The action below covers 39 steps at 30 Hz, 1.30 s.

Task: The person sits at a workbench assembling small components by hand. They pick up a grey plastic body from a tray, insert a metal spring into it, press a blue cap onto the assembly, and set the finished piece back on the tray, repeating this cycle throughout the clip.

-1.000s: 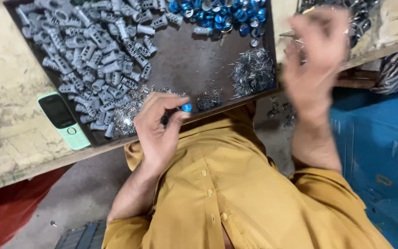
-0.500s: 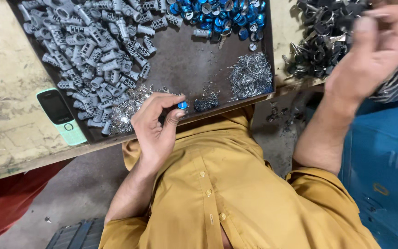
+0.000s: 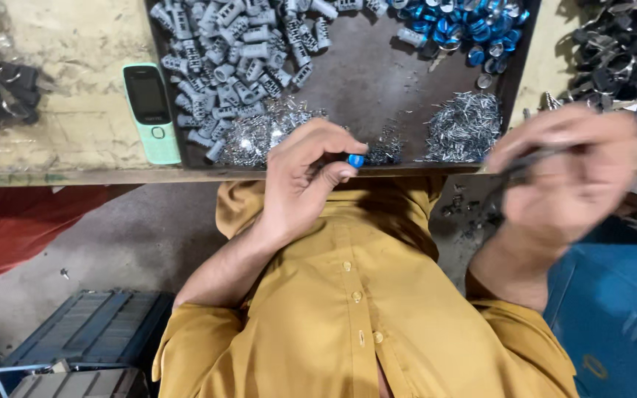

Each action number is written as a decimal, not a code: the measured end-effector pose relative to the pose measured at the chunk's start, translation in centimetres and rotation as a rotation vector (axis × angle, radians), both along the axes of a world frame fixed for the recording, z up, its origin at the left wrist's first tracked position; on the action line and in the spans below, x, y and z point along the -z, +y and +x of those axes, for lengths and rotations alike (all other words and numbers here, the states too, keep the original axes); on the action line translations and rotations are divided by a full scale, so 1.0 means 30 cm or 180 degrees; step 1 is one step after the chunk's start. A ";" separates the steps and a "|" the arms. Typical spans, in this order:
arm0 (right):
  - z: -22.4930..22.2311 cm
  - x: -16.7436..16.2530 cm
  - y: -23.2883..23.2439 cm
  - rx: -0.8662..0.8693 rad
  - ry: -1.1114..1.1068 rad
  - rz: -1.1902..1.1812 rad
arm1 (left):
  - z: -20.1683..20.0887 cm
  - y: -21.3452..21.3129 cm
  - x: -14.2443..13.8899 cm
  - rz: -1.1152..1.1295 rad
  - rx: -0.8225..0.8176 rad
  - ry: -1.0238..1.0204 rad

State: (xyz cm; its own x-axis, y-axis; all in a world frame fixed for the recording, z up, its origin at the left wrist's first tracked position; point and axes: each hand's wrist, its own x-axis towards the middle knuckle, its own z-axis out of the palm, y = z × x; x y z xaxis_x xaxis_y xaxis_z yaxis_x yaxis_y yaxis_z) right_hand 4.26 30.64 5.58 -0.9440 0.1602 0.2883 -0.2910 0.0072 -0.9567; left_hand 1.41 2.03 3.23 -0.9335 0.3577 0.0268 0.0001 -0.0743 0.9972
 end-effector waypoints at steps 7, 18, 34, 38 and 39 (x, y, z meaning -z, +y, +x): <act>0.018 -0.017 -0.215 -0.0748 -0.0669 0.1293 | 0.006 0.000 0.014 0.0105 0.0063 -0.0069; -0.035 -0.090 -0.263 -0.1324 -0.0625 0.2330 | -0.028 -0.064 -0.030 -0.1414 0.0948 0.2195; 0.015 -0.005 -0.348 -0.1228 -0.1929 -0.0262 | -0.021 -0.099 0.003 -0.0545 -0.0035 0.0961; 0.020 0.020 -0.389 -0.0990 -0.1557 0.0803 | -0.001 -0.096 0.004 -0.0582 -0.0014 0.0859; 0.018 0.019 -0.395 -0.0982 -0.1541 0.0769 | 0.006 -0.093 0.001 -0.0606 -0.0030 0.0879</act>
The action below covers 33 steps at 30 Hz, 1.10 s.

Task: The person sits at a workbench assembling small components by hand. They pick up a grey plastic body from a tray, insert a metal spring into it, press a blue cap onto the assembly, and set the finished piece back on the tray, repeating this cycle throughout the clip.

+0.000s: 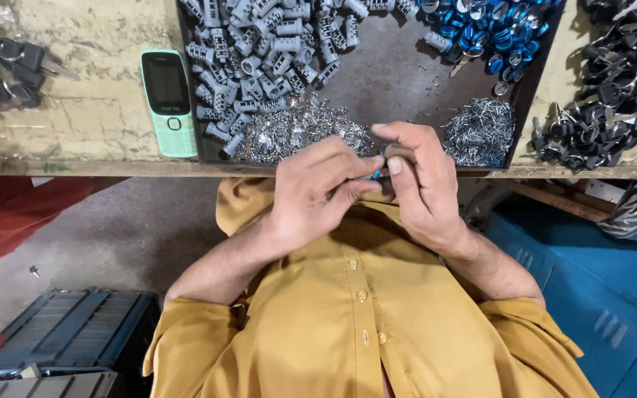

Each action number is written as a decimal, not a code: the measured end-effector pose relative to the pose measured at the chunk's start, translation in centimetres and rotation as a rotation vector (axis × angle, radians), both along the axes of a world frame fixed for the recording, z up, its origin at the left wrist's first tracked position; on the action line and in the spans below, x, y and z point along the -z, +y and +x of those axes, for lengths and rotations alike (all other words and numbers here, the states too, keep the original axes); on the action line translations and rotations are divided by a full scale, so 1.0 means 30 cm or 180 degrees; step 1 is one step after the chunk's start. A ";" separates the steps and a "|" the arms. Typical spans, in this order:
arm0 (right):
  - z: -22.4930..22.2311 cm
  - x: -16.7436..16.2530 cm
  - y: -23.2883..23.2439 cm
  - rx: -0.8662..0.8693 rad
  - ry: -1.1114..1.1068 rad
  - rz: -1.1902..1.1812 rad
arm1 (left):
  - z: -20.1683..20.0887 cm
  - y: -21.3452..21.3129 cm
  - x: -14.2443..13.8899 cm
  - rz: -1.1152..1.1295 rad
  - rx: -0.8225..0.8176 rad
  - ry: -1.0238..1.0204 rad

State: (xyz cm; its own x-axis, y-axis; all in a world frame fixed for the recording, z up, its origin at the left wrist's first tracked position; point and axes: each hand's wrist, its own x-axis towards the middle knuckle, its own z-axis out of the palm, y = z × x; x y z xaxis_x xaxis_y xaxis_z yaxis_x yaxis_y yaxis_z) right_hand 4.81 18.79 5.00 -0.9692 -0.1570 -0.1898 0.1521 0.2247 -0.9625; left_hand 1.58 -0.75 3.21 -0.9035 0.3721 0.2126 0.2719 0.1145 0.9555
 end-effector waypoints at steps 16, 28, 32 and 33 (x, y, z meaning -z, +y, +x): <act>-0.047 -0.036 0.024 -0.0163 0.0736 0.0194 | 0.032 -0.029 0.082 0.1909 -0.0042 -0.2414; -0.017 -0.024 0.003 -0.0078 0.1585 0.1018 | 0.074 0.024 0.118 0.2875 0.0625 -0.3172; -0.012 -0.005 -0.002 -0.0009 0.1858 0.1053 | 0.071 0.022 0.112 0.2712 0.0731 -0.3239; -0.012 -0.004 -0.003 0.0016 0.1893 0.1084 | 0.072 0.022 0.111 0.2663 0.0752 -0.3245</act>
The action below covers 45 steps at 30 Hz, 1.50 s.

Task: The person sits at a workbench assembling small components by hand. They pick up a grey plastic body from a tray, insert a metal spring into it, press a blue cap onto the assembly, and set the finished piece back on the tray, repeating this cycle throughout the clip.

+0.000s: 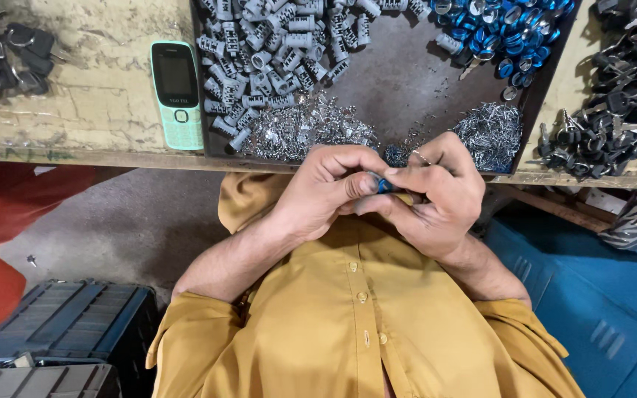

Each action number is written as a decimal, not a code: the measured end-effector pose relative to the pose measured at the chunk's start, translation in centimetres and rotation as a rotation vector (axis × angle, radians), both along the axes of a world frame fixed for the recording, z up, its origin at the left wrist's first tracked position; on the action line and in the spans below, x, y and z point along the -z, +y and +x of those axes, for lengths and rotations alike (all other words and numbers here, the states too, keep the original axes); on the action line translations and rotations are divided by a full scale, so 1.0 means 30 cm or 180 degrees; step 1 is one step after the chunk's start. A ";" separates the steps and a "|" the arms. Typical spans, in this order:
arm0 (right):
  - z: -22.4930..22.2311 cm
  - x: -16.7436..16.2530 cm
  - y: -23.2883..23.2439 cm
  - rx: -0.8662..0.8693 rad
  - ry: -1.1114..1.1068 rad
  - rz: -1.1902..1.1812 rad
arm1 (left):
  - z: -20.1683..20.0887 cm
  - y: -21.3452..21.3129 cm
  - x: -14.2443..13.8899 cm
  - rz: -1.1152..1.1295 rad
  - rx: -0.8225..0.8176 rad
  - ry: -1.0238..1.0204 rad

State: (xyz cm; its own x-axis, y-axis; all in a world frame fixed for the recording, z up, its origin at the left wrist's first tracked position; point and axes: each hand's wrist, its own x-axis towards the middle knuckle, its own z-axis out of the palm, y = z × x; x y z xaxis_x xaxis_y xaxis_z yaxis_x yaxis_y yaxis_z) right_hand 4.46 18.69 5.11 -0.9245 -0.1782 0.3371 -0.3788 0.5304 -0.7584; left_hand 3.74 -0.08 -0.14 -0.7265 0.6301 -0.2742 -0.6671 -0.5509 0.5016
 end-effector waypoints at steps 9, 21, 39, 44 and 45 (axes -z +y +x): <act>0.050 0.002 -0.037 -0.0018 -0.1196 -0.1525 | -0.025 -0.022 -0.027 -0.0320 -0.0457 0.0030; 0.044 -0.023 -0.039 -0.0371 -0.1679 -0.0892 | -0.076 -0.075 -0.141 -0.2452 -0.0873 0.3566; -0.332 -0.042 -0.029 -0.0476 0.0157 0.1790 | -0.088 -0.142 -0.014 -0.3272 -0.1949 0.3132; -0.250 -0.004 -0.090 -0.0510 -0.0142 0.1661 | -0.095 -0.149 -0.002 -0.3287 -0.2131 0.3334; -0.242 0.008 -0.096 -0.0527 -0.0219 0.1676 | -0.097 -0.149 -0.002 -0.3262 -0.2111 0.3353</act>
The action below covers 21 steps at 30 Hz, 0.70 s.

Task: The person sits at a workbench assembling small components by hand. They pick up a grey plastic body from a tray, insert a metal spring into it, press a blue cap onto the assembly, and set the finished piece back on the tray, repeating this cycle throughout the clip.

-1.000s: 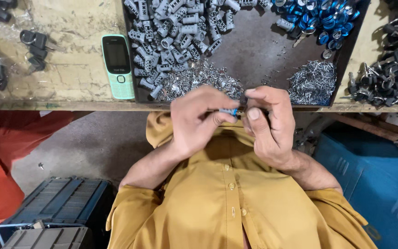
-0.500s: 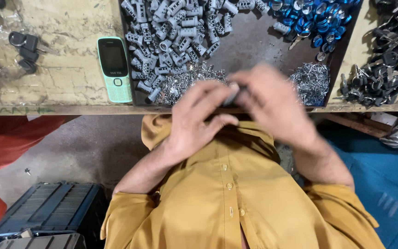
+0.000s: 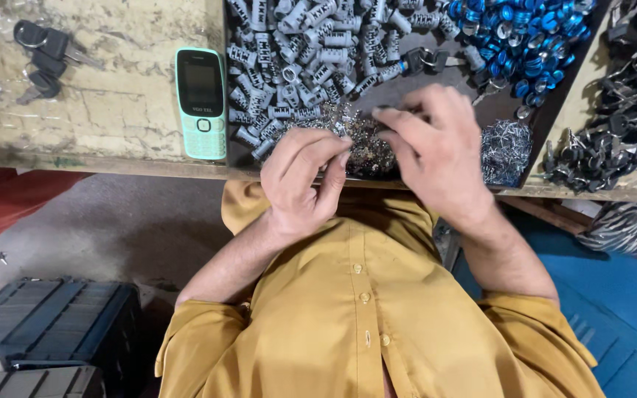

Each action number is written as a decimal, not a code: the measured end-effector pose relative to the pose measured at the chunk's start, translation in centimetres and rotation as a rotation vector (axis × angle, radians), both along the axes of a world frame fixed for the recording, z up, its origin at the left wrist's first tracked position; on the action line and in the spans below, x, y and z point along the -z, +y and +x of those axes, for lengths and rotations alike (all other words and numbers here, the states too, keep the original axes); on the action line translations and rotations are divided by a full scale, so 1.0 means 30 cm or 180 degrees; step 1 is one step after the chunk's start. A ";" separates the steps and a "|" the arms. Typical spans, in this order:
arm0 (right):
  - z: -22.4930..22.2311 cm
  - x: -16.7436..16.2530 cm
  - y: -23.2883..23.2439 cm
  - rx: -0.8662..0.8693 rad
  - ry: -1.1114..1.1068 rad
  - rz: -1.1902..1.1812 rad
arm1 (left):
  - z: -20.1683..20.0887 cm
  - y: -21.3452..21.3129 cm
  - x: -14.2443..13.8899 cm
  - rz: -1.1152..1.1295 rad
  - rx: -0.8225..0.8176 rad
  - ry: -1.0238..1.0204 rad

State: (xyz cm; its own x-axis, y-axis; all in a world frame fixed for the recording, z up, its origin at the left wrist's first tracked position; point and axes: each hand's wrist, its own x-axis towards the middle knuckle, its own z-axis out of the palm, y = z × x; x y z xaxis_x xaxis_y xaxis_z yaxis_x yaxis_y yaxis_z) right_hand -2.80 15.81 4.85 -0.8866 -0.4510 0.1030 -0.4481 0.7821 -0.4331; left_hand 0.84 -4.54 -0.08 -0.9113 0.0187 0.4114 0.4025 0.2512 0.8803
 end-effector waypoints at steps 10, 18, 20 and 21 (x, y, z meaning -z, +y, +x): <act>0.069 0.009 -0.038 0.0153 -0.0300 -0.0706 | 0.004 -0.015 -0.023 0.0102 0.0034 -0.0164; 0.096 -0.015 -0.005 0.0296 -0.0323 -0.1025 | 0.048 0.001 -0.089 0.0155 0.0421 -0.0649; 0.104 -0.005 0.003 0.0357 -0.0311 -0.1059 | 0.049 0.010 -0.092 0.0064 0.0489 -0.0773; 0.114 -0.005 0.013 0.0384 -0.0379 -0.1175 | 0.052 0.013 -0.092 0.0018 0.0520 -0.0845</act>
State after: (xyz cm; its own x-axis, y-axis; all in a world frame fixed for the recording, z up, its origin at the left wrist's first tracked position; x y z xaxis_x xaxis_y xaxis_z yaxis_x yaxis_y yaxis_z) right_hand 0.61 16.19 5.00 -0.9464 -0.2949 0.1319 -0.2924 0.6082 -0.7380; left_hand 2.41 -4.16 2.67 -0.9720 0.1723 0.1600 0.1931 0.1969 0.9612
